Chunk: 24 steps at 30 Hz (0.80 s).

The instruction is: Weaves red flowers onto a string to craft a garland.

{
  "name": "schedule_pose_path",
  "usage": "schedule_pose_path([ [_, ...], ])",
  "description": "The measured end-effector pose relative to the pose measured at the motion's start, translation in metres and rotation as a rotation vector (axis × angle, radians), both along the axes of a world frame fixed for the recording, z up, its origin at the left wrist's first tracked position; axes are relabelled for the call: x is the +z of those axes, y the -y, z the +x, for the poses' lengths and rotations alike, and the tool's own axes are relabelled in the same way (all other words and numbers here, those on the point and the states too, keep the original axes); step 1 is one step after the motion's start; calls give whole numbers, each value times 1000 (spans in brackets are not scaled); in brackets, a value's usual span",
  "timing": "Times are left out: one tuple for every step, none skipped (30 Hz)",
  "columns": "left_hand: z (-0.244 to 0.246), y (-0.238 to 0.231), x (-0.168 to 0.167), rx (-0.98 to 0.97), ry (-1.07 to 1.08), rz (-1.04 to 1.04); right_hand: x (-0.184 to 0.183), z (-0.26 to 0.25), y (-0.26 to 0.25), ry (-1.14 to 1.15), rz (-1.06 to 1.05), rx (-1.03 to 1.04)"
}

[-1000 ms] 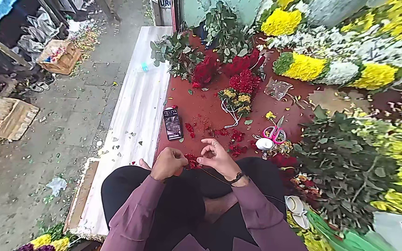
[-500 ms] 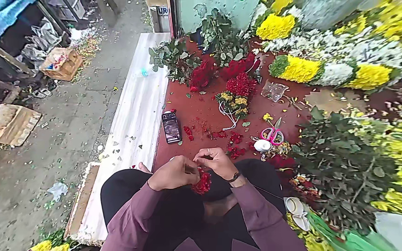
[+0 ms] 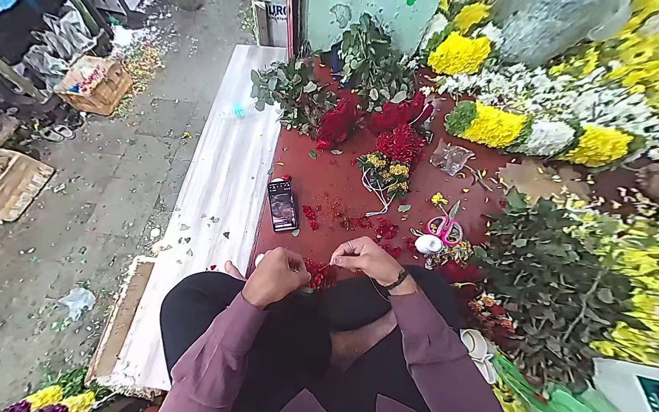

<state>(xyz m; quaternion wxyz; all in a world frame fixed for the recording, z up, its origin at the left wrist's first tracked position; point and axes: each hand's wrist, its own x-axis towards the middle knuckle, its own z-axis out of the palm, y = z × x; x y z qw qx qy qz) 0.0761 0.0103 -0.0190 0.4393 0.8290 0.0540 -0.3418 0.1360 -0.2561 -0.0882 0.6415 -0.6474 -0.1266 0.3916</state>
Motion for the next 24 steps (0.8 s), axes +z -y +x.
schedule_pose_path([
  [-1, 0, 0, -10, -18, 15, -10, 12, -4, -43, -129, 26],
  [-1, 0, 0, -17, -39, 38, -23, 25, -11, -45, -306, 34],
  [0, -1, -1, -25, -49, 66, -40, 39, -21, 2, -504, 32],
  [2, -1, -2, -33, -53, 98, -59, 53, -32, 76, -684, 28],
  [2, -1, -3, -35, -55, 130, -78, 63, -43, 141, -820, 19],
  [1, -1, -4, -34, -52, 159, -96, 70, -55, 180, -915, 5],
  [1, -1, -5, -31, -54, 184, -109, 74, -66, 203, -989, 0],
  [2, -2, -5, -30, -59, 206, -118, 76, -77, 227, -1048, 7],
  [2, -3, -6, -29, -67, 225, -125, 75, -86, 252, -1091, 14],
  [2, -3, -7, -30, -75, 238, -130, 73, -92, 271, -1102, 12],
  [2, -3, -8, -28, -82, 243, -132, 72, -96, 277, -1083, 6],
  [2, -4, -8, -27, -87, 244, -132, 71, -96, 260, -1041, -12],
  [2, -3, -7, -26, -91, 239, -131, 71, -92, 225, -973, -40],
  [3, -3, -6, -27, -90, 232, -128, 70, -87, 181, -893, -74],
  [3, -2, -6, -31, -84, 229, -123, 70, -80, 128, -799, -111],
  [3, -2, -5, -36, -79, 227, -114, 67, -72, 73, -698, -155],
  [3, -1, -6, -42, -73, 224, -102, 64, -66, 5, -592, -213],
  [2, -1, -6, -46, -68, 221, -90, 61, -61, -63, -491, -273],
  [2, -1, -6, -49, -63, 216, -78, 58, -55, -117, -407, -324],
  [1, -1, -7, -49, -59, 211, -66, 53, -51, -147, -351, -366],
  [1, -1, -8, -47, -58, 206, -55, 48, -47, -156, -322, -393],
  [1, -1, -8, -45, -59, 206, -45, 43, -44, -150, -310, -412],
  [1, -1, -8, -41, -64, 206, -39, 38, -42, -129, -305, -426],
  [2, 0, -8, -35, -65, 207, -36, 33, -39, -99, -300, -434],
])
